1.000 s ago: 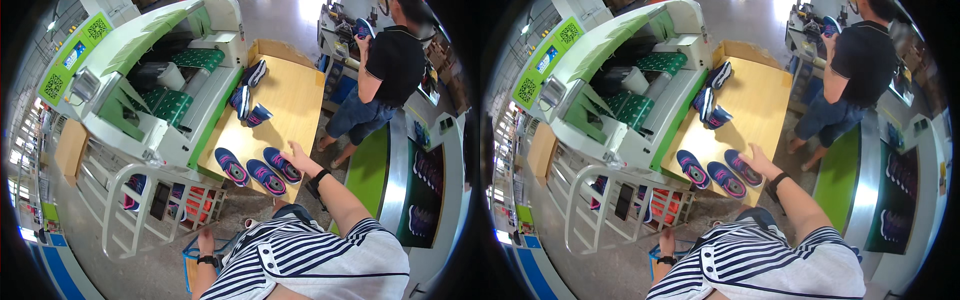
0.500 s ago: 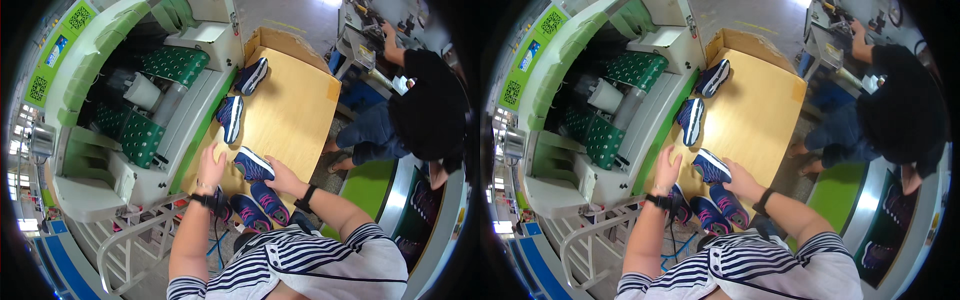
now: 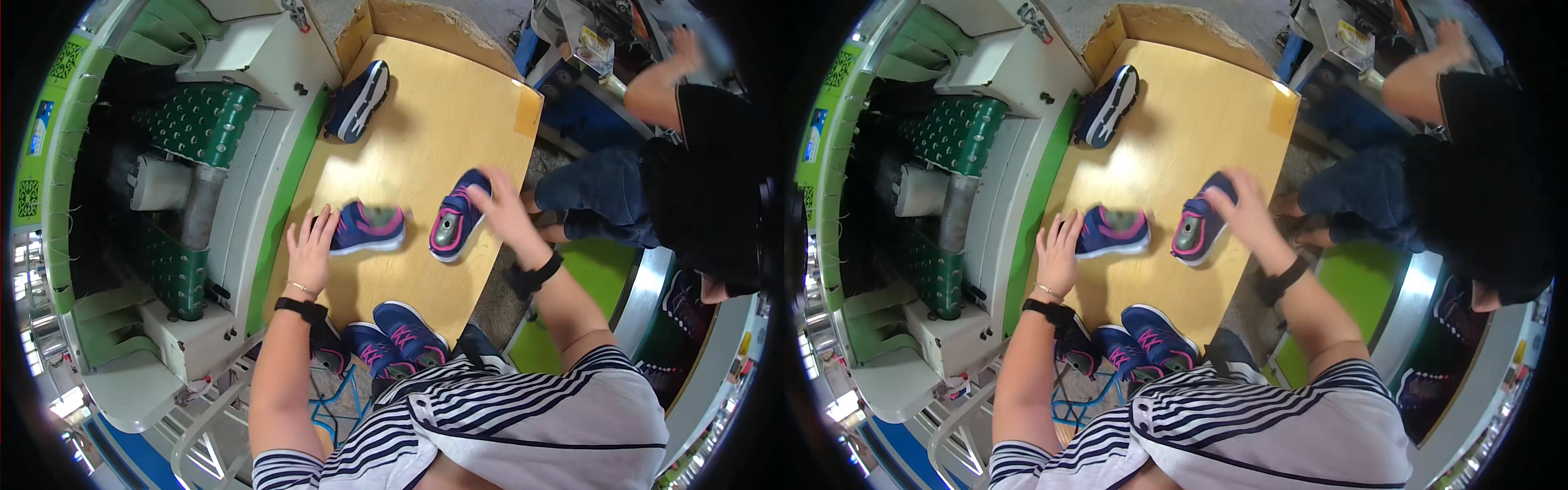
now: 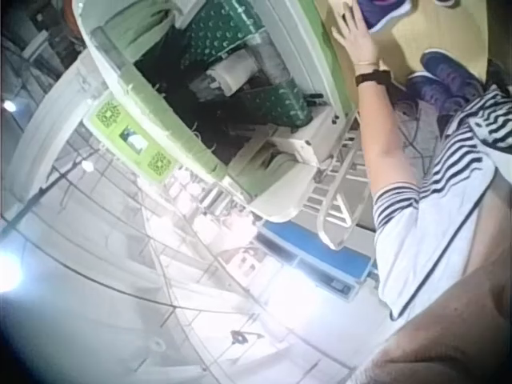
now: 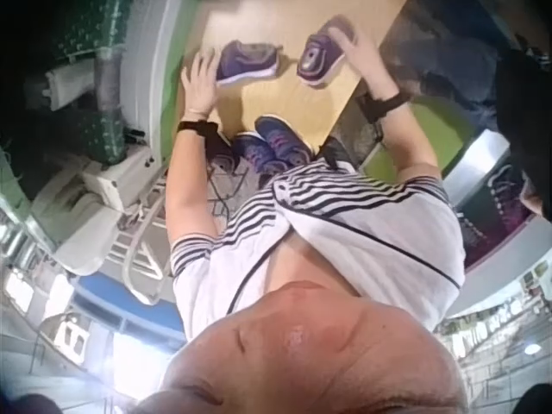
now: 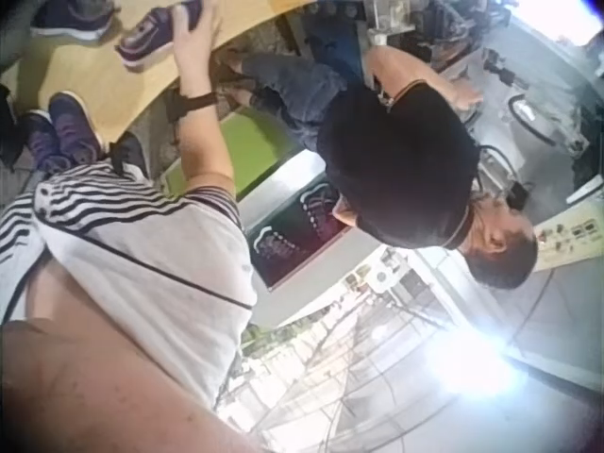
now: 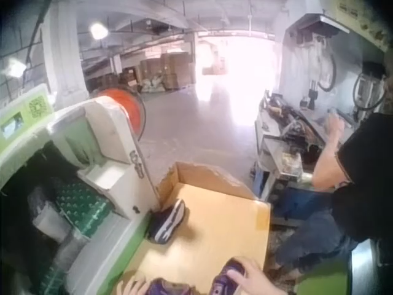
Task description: The person removes shoes from a conveyor belt, places them on a table, and turns them over. The person then picks up the shoes one at a time, inserts plastic shoe trees into them, and places the shoes back onto the conveyor belt.
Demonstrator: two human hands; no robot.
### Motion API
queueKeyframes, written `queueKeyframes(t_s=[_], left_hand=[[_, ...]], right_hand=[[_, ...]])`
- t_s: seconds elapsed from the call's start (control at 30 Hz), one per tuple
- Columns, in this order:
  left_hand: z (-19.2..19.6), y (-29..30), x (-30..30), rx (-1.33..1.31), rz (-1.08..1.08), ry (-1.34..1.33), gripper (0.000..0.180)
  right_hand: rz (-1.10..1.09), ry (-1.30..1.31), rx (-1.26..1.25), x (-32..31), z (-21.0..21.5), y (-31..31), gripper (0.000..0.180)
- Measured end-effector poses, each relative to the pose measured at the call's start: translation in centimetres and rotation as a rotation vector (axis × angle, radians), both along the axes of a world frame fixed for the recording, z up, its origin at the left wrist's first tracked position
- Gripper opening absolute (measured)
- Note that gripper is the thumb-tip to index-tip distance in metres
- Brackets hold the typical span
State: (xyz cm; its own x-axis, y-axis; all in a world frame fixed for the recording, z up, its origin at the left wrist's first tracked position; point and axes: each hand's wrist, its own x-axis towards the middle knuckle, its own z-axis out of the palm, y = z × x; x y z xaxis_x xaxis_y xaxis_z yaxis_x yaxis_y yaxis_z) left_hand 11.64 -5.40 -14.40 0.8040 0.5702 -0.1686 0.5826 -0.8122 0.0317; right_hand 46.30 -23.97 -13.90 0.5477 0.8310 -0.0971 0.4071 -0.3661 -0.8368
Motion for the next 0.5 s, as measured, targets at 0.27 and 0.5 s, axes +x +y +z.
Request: queueKeyframes(t_s=[0.27, 0.5], left_hand=[[3.9, -7.0, 3.4, -1.405, 1.217, -0.647, 0.100], [-4.6, -12.4, 6.3, -0.682, 1.087, -0.877, 0.119]], right_hand=[[-0.210, -0.068, -0.015, -9.2, -4.9, -1.6, 0.114], [-0.010, 0.046, 0.102, -11.7, -3.9, -3.8, 0.087]])
